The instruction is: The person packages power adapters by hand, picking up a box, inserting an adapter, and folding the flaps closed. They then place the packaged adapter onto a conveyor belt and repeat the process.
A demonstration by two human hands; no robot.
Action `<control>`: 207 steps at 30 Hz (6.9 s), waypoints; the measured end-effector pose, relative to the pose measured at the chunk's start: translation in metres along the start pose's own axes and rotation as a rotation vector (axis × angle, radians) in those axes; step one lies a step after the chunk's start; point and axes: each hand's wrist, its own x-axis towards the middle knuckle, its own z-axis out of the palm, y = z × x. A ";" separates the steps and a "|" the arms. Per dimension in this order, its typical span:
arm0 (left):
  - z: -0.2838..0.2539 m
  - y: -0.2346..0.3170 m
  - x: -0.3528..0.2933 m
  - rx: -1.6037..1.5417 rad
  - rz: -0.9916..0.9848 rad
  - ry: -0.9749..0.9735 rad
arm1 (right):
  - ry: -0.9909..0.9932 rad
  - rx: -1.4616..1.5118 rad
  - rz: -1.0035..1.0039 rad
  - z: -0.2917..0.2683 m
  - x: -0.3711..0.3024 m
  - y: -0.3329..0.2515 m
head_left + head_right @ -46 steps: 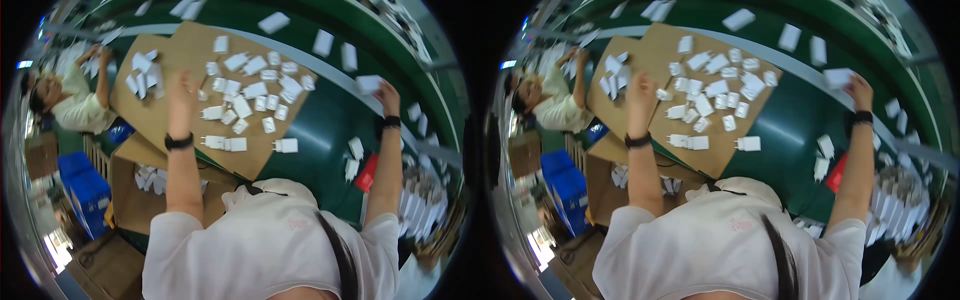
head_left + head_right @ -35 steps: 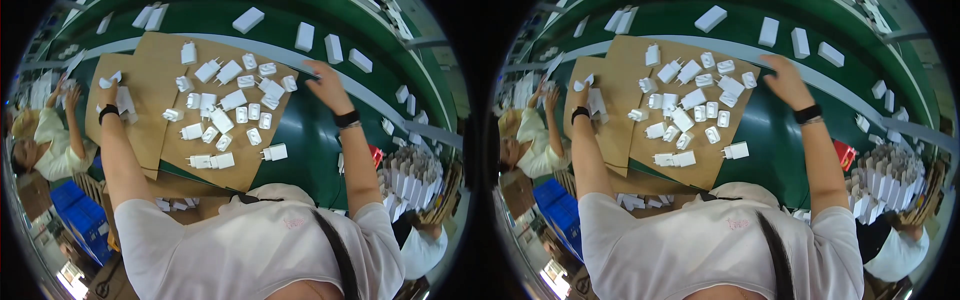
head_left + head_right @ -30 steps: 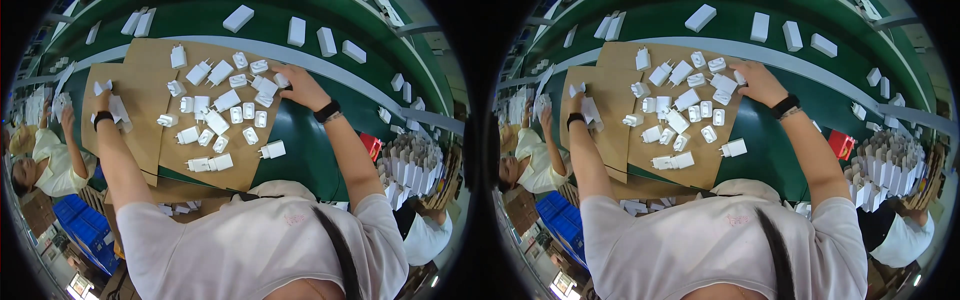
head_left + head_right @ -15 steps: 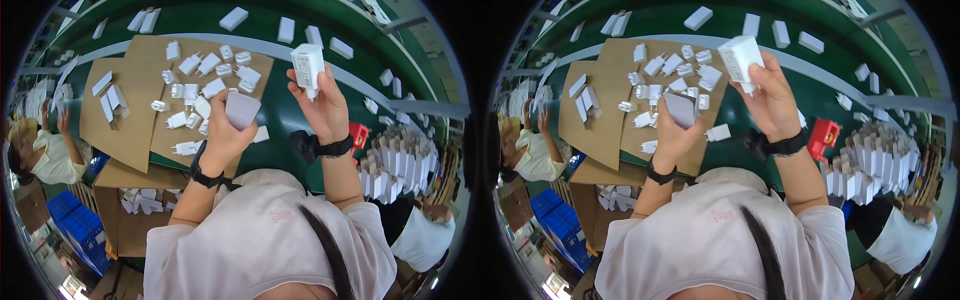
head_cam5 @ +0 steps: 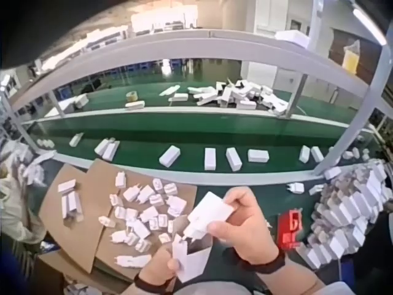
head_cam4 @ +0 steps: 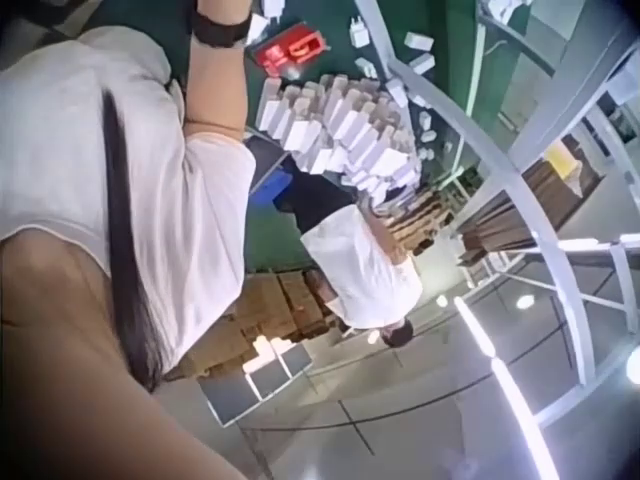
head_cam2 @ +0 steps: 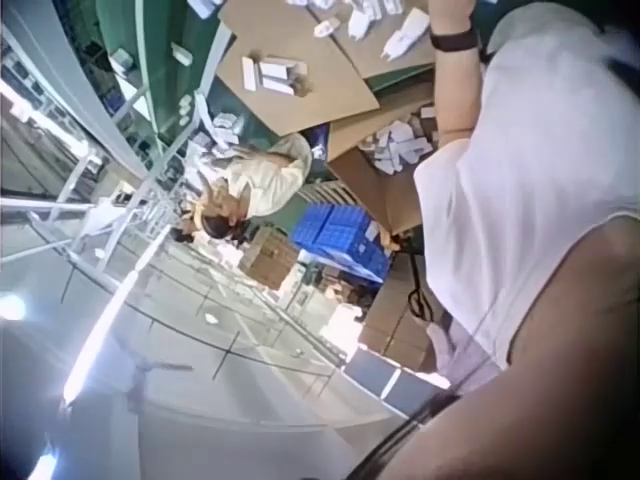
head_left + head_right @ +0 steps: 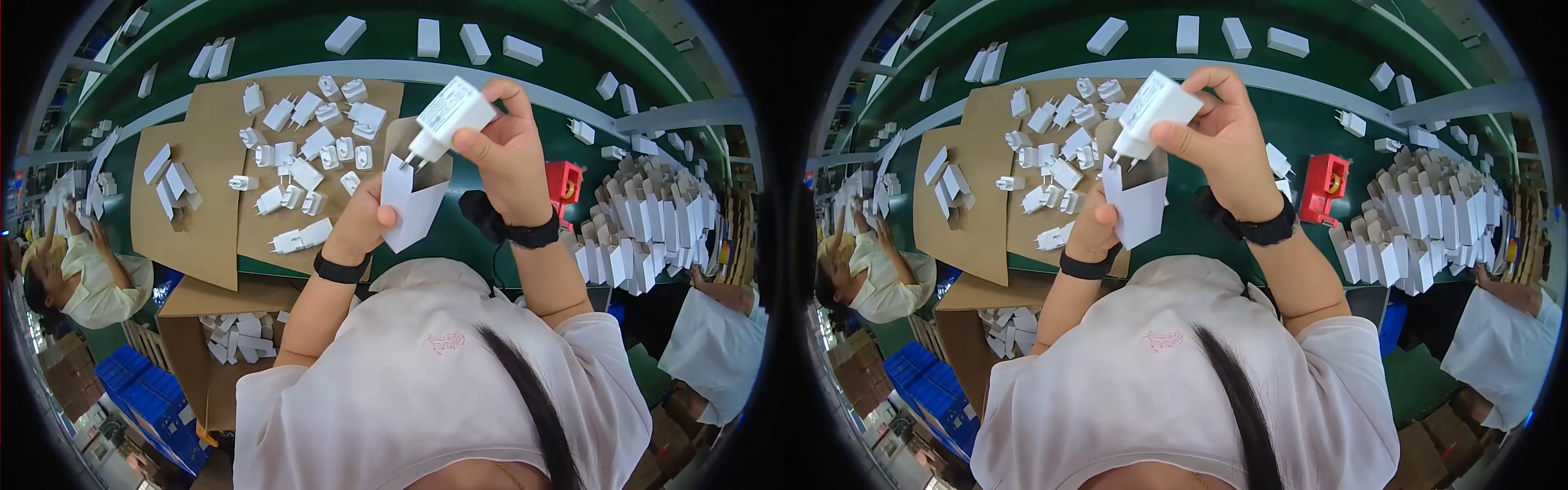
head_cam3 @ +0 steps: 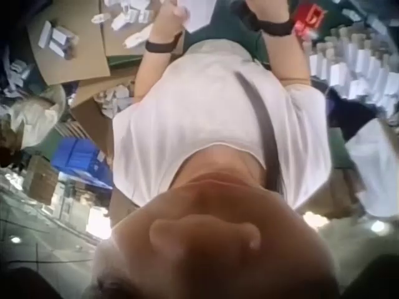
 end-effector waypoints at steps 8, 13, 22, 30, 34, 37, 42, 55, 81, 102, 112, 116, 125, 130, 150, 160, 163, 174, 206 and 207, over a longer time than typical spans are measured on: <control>-0.006 0.005 0.004 0.082 0.049 0.051 | 0.050 -0.334 -0.092 -0.013 -0.006 0.001; 0.006 0.022 0.010 0.235 0.045 0.036 | -0.092 -0.385 -0.104 -0.014 -0.005 0.000; 0.006 0.021 0.014 0.253 0.043 0.126 | -0.262 -0.879 -0.256 -0.035 -0.006 0.017; 0.051 0.015 0.034 0.463 0.213 0.245 | 0.206 -0.031 -0.012 -0.016 -0.026 0.045; 0.072 0.019 0.035 0.818 0.444 0.216 | 0.242 -0.401 -0.156 -0.015 -0.023 0.047; 0.061 0.022 0.030 0.629 0.230 0.115 | 0.103 -0.242 -0.040 -0.024 -0.021 0.048; 0.065 0.018 0.022 0.736 0.264 0.214 | 0.207 -0.403 -0.206 -0.010 -0.028 0.049; 0.041 0.026 0.005 0.851 0.231 0.009 | -0.033 -0.489 0.255 -0.028 -0.016 -0.002; 0.026 0.024 0.033 0.939 0.233 0.131 | -0.160 -0.247 0.254 -0.057 0.003 0.033; 0.034 0.020 0.022 0.889 0.265 0.258 | -0.155 -0.598 -0.058 -0.037 -0.011 0.040; -0.197 0.112 -0.029 1.574 0.370 1.051 | 0.529 -0.426 0.243 -0.209 0.158 0.092; -0.319 0.155 -0.093 1.719 0.076 1.571 | 0.603 -1.070 0.123 -0.239 0.200 0.122; -0.391 0.175 -0.066 1.800 -0.617 1.442 | -0.189 -1.318 0.073 -0.085 0.204 0.150; -0.366 0.191 -0.046 1.532 -0.223 1.362 | -0.422 -1.236 0.069 -0.046 0.273 0.172; -0.305 0.181 -0.032 1.421 -0.021 1.322 | -0.473 -1.364 -0.318 0.019 0.274 0.167; -0.082 0.099 0.043 0.462 0.623 0.345 | -0.158 -1.061 -0.434 0.040 0.090 0.107; -0.027 0.083 0.053 0.435 0.574 0.443 | -0.150 -1.120 -0.541 0.041 0.059 0.111; 0.013 0.072 0.024 0.858 0.621 0.274 | -0.355 -0.301 -0.045 0.002 0.033 0.060; 0.034 0.053 0.020 1.043 0.289 0.223 | -0.041 -0.478 0.116 -0.005 0.017 0.017; 0.033 0.052 0.021 1.094 0.297 0.225 | -0.030 -0.469 0.134 -0.005 0.017 0.017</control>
